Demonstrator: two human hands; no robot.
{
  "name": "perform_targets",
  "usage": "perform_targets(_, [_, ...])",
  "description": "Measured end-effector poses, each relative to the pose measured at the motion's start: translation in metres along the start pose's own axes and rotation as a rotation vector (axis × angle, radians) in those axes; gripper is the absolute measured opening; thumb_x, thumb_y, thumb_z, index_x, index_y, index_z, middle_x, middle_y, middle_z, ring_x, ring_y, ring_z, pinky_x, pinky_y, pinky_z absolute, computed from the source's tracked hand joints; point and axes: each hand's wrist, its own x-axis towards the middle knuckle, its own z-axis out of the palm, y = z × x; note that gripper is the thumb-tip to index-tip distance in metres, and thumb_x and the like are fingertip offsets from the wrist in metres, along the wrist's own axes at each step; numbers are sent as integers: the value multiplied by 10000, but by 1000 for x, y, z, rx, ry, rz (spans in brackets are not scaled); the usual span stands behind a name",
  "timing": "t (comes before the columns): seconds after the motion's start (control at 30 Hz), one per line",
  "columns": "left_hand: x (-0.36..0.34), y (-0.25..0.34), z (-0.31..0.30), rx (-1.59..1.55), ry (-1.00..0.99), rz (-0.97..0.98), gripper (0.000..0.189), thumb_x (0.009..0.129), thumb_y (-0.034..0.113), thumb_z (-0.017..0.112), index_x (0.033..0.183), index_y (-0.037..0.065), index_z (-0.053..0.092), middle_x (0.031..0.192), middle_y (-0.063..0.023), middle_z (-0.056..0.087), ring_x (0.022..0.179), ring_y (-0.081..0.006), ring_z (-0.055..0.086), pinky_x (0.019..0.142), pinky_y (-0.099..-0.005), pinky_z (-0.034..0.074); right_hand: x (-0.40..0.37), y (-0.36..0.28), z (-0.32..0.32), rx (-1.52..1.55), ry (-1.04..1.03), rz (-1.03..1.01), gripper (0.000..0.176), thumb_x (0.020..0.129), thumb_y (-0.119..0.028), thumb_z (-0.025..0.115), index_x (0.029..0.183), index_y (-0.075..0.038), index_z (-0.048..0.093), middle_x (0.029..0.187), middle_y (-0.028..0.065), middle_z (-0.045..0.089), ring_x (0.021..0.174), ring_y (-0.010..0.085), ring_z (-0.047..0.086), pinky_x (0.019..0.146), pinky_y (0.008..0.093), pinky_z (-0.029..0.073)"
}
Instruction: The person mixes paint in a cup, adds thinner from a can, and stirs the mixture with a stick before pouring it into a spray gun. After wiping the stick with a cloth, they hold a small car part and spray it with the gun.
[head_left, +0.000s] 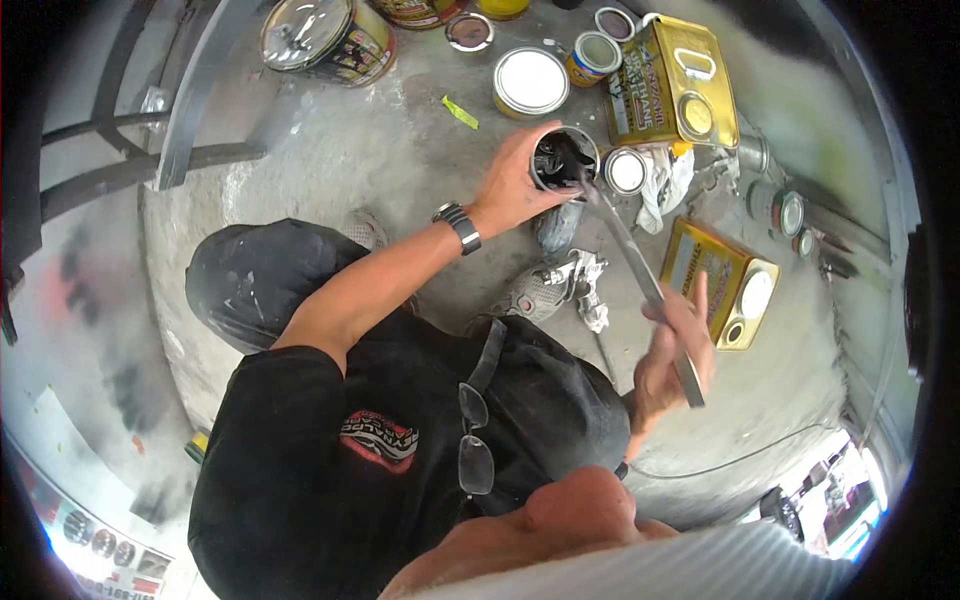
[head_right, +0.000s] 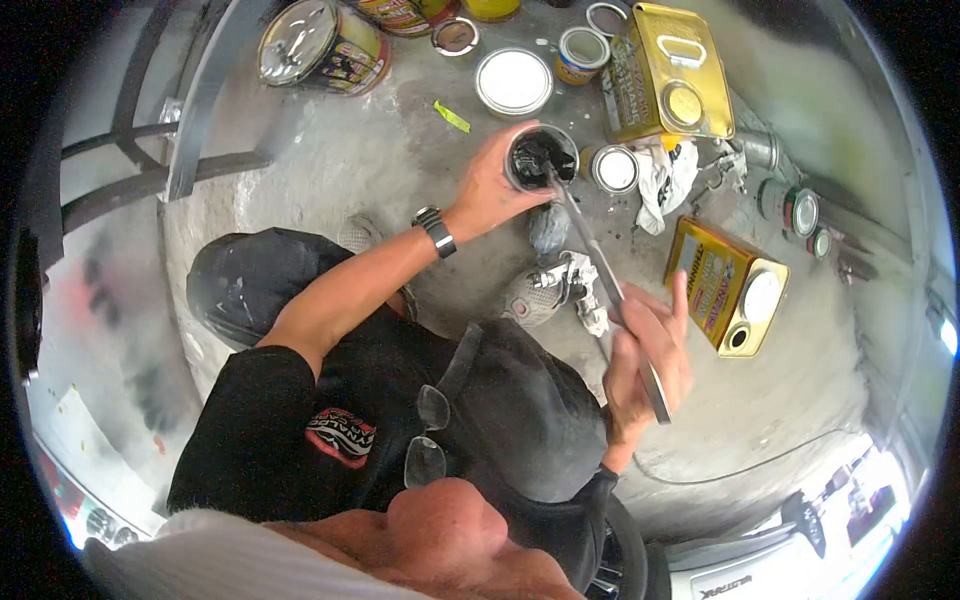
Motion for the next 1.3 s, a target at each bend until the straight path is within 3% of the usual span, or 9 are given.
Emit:
perform_targets(0.13, [5,1,4,2,45,17,911,710,252,964,1477,64,511,1412,-146,613,1312,-311,589,1131,-417,454,2,-16,-13,-24,128,-23,364,1063,-253,579,1078,93,691,869,234,733,802,304,736,1158,690,379])
perform_targets(0.27, [9,1,6,-36,49,13,911,710,260,964,1473,61,510,1406,-150,614,1311,-305,589,1136,-415,446,-2,-16,-19,4,209,-66,353,1056,-359,626,1162,-23,658,679,187,670,882,392,763,1125,757,353])
perform_targets(0.37, [11,3,5,-44,48,15,905,712,260,963,1468,57,510,1400,-152,615,1310,-305,588,1137,-417,444,-1,-20,-21,-10,234,-62,356,1056,-366,625,1161,-28,660,697,191,675,867,382,760,1123,754,362])
perform_targets(0.47, [12,4,5,-43,53,21,900,712,259,963,1462,51,512,1396,-153,615,1311,-306,586,1137,-419,443,-4,-12,-28,-38,199,-128,404,1096,-353,551,1252,16,605,838,232,700,726,256,701,1130,724,402])
perform_targets(0.77, [11,1,6,-63,64,13,895,705,240,966,1453,47,515,1390,-146,619,1302,-299,595,1127,-414,454,-6,-9,-29,55,247,-77,387,1103,-337,538,1244,17,607,753,176,649,761,256,714,1163,702,389])
perform_targets(0.97, [8,-5,6,-64,71,22,911,704,228,968,1463,41,501,1394,-139,618,1301,-282,601,1127,-404,460,-17,11,-28,203,327,14,381,1084,-350,576,1213,5,631,790,216,692,735,273,726,1169,705,375])
perform_targets(1.13, [3,-14,8,-115,51,-16,913,725,198,963,1481,26,480,1397,-121,613,1310,-235,589,1136,-384,459,-39,43,-3,288,436,265,355,1075,-292,609,1235,24,622,944,211,709,788,293,743,1062,576,524])
perform_targets(1.23, [2,-11,9,-200,46,-62,894,734,165,959,1475,10,482,1397,-113,607,1308,-216,584,1138,-371,460,-55,58,8,217,429,400,399,1072,-305,616,1282,33,597,1010,219,703,852,317,743,865,497,590])
perform_targets(1.3, [2,-11,7,-182,36,-54,887,735,163,960,1470,10,488,1396,-115,606,1307,-220,583,1137,-372,460,-70,59,5,373,529,469,399,1071,-308,616,1277,34,590,1002,225,706,878,325,744,882,493,593])
